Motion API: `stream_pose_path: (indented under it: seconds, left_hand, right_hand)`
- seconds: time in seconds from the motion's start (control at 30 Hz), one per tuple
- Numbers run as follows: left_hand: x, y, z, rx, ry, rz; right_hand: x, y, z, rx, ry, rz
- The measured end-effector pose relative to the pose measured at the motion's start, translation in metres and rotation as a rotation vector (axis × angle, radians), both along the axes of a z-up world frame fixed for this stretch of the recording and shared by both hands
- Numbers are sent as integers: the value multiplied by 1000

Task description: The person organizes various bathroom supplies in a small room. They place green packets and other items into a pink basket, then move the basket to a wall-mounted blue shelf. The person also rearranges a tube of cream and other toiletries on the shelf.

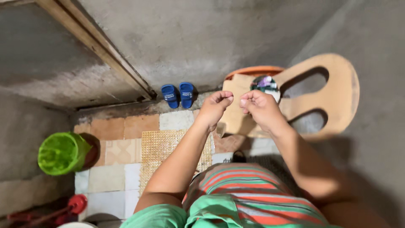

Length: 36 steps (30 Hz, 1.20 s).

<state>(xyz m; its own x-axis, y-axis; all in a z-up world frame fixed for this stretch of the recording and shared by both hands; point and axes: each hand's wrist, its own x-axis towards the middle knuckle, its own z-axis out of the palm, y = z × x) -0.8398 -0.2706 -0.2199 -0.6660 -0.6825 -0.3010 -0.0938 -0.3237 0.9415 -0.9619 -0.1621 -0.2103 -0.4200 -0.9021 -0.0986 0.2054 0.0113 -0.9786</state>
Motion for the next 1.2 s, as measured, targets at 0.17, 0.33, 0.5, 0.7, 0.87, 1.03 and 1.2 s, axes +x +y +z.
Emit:
stream_pose_path:
  seconds: [0.17,0.33,0.5,0.7,0.87,1.03,1.2]
  left_hand:
    - [-26,-1,-7,-14,49,120]
    - [-20,-4,-15,-13,-3,199]
    - [0,-17,-12,23,-150,237]
    - [30,-27,-16,103,-173,296]
    - [35,-28,-21,108,-198,227]
    - [41,-32,-26,113,-124,207]
    - [53,-33,-30,111,-106,218]
  right_hand:
    - [-43,-25,-9,45,74,85]
    - [-28,-46,-31,82,49,176]
    - [-6,-48,-46,82,32,229]
    - [18,-54,-56,182,47,239]
    - [32,-54,-58,169,77,219]
    - [39,-55,-61,181,30,190]
    - [44,-54,-73,158,10,155]
